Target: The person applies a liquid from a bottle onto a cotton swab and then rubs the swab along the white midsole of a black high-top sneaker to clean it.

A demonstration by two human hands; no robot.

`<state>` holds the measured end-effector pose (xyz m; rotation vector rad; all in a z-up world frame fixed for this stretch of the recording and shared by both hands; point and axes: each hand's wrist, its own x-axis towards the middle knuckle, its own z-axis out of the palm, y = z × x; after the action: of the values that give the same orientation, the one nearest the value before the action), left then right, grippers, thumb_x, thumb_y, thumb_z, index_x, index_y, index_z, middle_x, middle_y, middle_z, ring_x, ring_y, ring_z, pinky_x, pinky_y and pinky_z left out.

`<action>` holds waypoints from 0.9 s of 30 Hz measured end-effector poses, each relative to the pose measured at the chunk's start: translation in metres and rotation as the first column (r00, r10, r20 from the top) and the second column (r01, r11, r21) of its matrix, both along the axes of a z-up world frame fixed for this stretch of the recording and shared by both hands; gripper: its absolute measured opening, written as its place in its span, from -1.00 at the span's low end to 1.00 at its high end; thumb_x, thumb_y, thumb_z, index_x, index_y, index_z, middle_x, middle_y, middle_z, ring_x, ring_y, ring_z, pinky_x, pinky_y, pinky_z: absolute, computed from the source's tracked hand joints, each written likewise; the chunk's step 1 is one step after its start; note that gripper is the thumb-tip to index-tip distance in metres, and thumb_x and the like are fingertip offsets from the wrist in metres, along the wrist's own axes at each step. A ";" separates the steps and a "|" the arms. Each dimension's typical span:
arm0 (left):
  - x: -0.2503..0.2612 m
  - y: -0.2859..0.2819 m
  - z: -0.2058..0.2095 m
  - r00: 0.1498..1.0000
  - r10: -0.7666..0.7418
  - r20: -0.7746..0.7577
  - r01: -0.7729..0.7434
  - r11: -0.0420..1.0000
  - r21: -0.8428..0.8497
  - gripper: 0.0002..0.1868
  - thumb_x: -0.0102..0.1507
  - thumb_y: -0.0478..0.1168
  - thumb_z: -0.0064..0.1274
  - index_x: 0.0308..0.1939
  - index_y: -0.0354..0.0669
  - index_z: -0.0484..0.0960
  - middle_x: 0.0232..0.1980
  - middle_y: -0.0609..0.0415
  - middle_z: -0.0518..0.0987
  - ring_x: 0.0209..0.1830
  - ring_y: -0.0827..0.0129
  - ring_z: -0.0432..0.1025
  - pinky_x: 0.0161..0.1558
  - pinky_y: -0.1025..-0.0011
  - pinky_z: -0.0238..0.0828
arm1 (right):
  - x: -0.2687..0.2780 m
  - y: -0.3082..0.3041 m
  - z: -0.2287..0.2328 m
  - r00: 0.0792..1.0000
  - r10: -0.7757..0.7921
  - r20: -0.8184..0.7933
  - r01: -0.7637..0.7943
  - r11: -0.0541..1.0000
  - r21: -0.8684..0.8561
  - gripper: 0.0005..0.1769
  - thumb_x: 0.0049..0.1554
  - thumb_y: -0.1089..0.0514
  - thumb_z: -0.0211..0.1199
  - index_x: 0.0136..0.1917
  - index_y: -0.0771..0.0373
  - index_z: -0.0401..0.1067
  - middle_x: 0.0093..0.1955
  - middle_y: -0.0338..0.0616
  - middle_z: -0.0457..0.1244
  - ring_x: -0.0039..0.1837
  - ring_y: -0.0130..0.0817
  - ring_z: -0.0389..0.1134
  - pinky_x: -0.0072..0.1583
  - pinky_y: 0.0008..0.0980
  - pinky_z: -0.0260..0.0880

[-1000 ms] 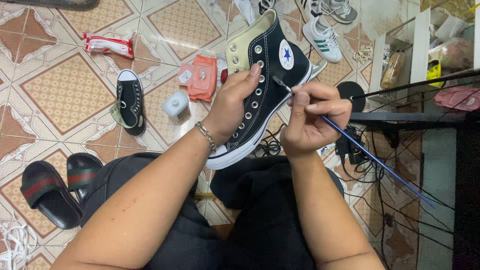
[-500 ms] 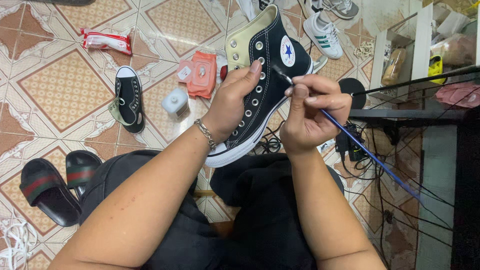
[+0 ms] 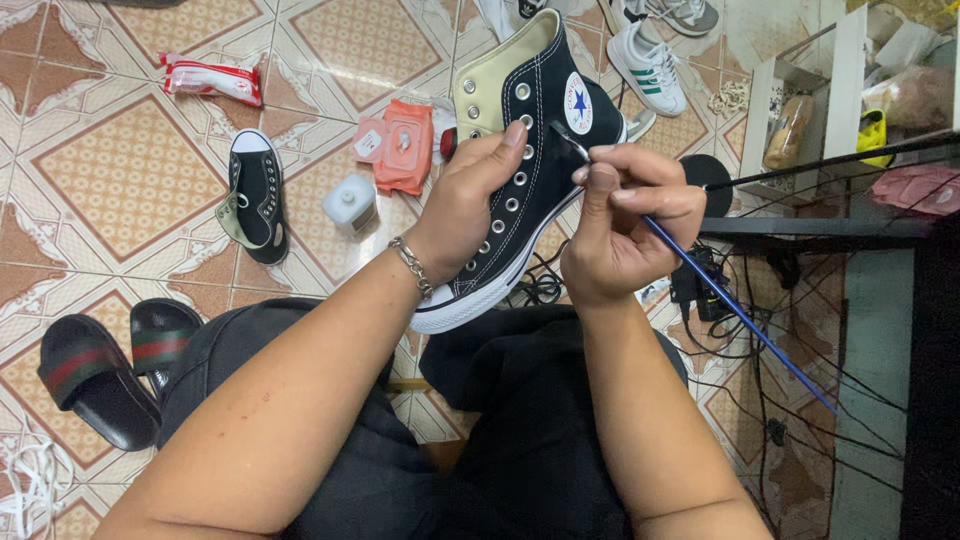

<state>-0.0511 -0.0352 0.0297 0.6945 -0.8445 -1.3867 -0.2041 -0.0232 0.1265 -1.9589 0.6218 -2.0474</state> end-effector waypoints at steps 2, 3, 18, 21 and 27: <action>-0.001 0.002 0.002 1.000 0.003 -0.002 -0.003 1.000 0.001 -0.40 0.74 0.07 -0.01 -0.36 -0.04 0.72 -0.43 0.16 0.60 -0.34 0.52 0.55 -0.10 0.50 0.63 | 0.002 0.000 0.001 1.000 -0.009 -0.002 0.010 1.000 0.002 -0.64 0.53 0.46 0.42 0.04 0.30 0.25 0.05 0.39 0.47 -0.22 -0.19 0.55 -0.13 -0.40 0.55; -0.001 0.001 0.003 1.000 0.002 -0.002 -0.002 1.000 0.000 -0.40 0.74 0.07 -0.01 -0.36 -0.04 0.72 -0.43 0.16 0.60 -0.34 0.52 0.55 -0.10 0.50 0.63 | 0.001 0.000 0.001 1.000 -0.010 -0.003 0.010 1.000 0.001 -0.64 0.53 0.46 0.42 0.04 0.30 0.25 0.05 0.39 0.47 -0.22 -0.19 0.55 -0.13 -0.40 0.55; 0.000 -0.002 -0.005 0.999 -0.027 0.020 0.028 1.000 -0.003 -0.40 0.75 0.09 -0.04 -0.34 -0.02 0.71 -0.45 0.16 0.59 -0.39 0.51 0.55 -0.14 0.51 0.61 | 0.004 0.001 0.002 1.000 -0.016 0.007 0.016 1.000 0.010 -0.63 0.51 0.45 0.46 0.04 0.29 0.27 0.05 0.40 0.48 -0.19 -0.16 0.57 -0.09 -0.39 0.59; -0.001 -0.003 -0.006 0.999 -0.030 0.024 0.030 1.000 -0.001 -0.39 0.75 0.10 -0.05 -0.35 0.00 0.70 -0.48 0.16 0.58 -0.41 0.51 0.56 -0.16 0.53 0.59 | 0.002 0.000 0.001 0.999 -0.036 0.016 0.037 0.999 -0.032 -0.66 0.51 0.44 0.43 0.05 0.28 0.27 0.01 0.36 0.47 -0.22 -0.23 0.53 -0.13 -0.41 0.55; 0.000 -0.003 -0.006 0.999 -0.034 0.036 0.034 0.999 0.006 -0.37 0.75 0.10 -0.06 -0.36 -0.04 0.70 -0.50 0.11 0.61 -0.43 0.49 0.58 -0.18 0.51 0.62 | 0.004 0.002 0.003 0.999 -0.034 -0.017 0.034 0.999 0.010 -0.64 0.52 0.44 0.43 0.05 0.27 0.27 0.05 0.37 0.47 -0.20 -0.20 0.56 -0.11 -0.39 0.57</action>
<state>-0.0514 -0.0378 0.0234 0.7143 -0.8853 -1.4112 -0.1996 -0.0207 0.1298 -1.9751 0.6728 -2.0452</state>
